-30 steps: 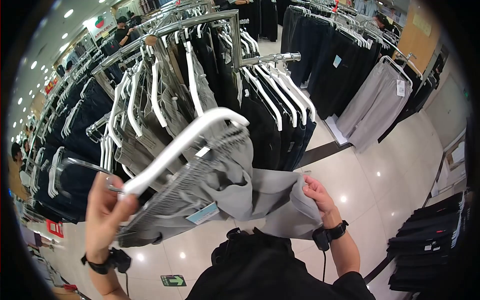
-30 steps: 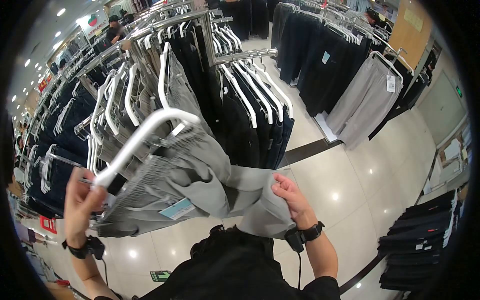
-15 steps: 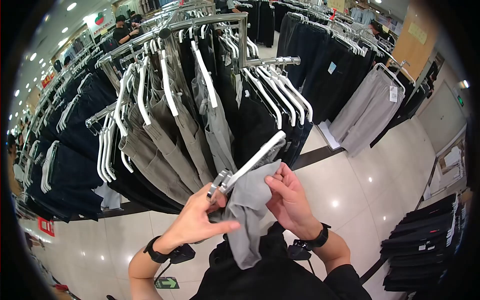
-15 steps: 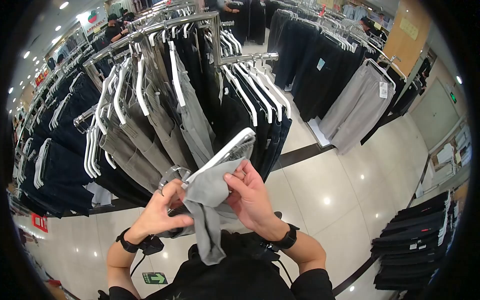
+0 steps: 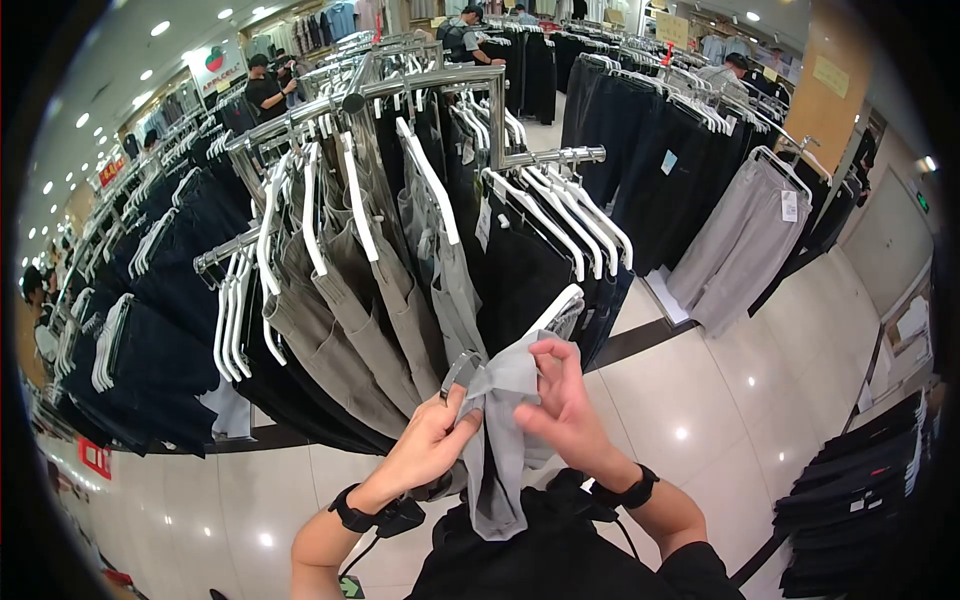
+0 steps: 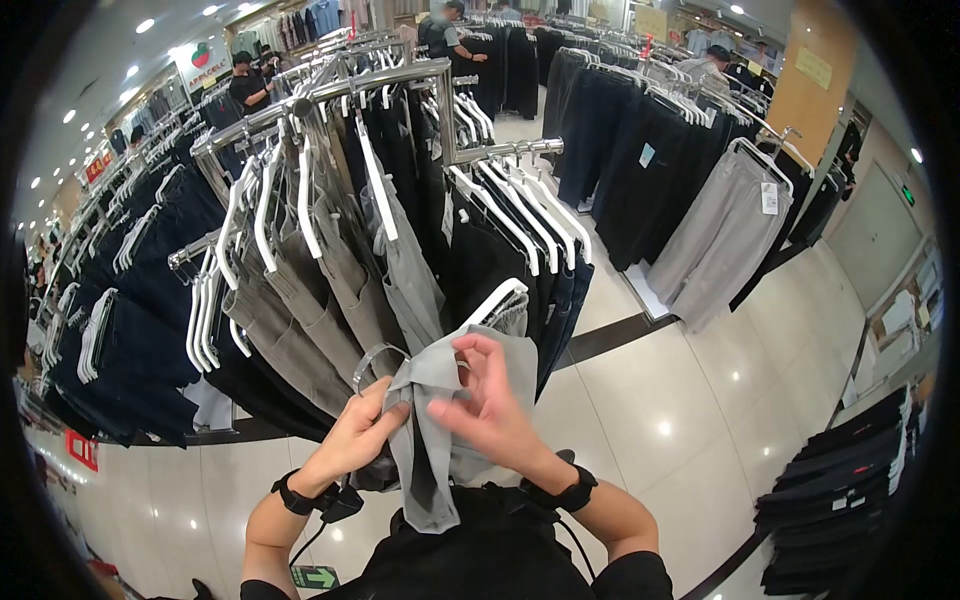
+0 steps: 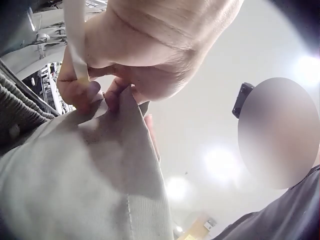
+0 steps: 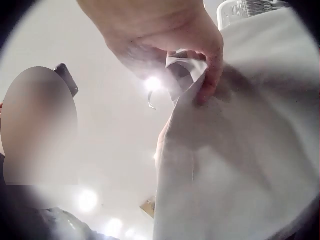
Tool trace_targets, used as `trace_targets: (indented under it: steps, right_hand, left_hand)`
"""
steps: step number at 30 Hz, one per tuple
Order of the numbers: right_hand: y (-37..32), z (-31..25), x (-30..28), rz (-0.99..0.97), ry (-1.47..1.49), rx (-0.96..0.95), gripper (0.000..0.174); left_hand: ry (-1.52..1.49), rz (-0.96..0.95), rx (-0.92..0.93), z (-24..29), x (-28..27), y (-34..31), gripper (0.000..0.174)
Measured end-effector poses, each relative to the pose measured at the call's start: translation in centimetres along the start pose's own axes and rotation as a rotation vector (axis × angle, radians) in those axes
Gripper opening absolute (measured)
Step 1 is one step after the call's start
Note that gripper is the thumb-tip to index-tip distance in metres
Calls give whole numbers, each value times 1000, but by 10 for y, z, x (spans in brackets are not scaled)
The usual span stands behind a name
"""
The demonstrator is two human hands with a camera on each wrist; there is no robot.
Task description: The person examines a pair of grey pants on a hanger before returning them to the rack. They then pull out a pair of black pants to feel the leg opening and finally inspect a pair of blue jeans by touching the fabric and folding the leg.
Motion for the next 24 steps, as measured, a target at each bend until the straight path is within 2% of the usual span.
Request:
trace_targets:
  steps: [2, 6, 7, 9, 13, 16, 19, 22, 24]
  right_hand:
    - [-5, -8, 8, -40, -212, -125, 48]
    - [3, 0, -22, 10, -342, -108, 29]
    - [4, -8, -27, 116, -326, -133, 20]
    - [2, -5, -35, 108, -449, -95, 16]
    - [0, -13, -35, 37, -653, -53, 14]
    - [1, -7, -29, -111, -657, 67, 18]
    - [-2, 12, -28, -165, -413, 184, 20]
    - [-13, 41, -39, 6, -62, 563, 21]
    - [-14, 42, -39, 5, 60, 639, 22]
  left_hand:
    - [-16, 16, 51, 5, 2, 2, 17]
    - [-50, 13, 31, -1, 6, 2, 13]
    - [-45, 3, 10, -2, 6, 1, 13]
    - [-34, -18, 4, -6, 5, -2, 13]
    - [-35, -48, 25, -9, 5, -4, 11]
    - [-56, -72, -9, -11, 8, -6, 11]
    - [-80, -87, -8, -6, 9, -6, 12]
    - [-119, -105, 30, -1, 9, -7, 17]
    - [-156, -122, 45, 2, 8, -7, 23]
Point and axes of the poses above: each hand's wrist, its own y-axis towards the middle knuckle, its own x-axis out of the palm, z = x × y, the point moved 10 cm from there along y, towards the middle knuckle, and after that the axes turned 8 degrees about z, right-handed, at the moved point
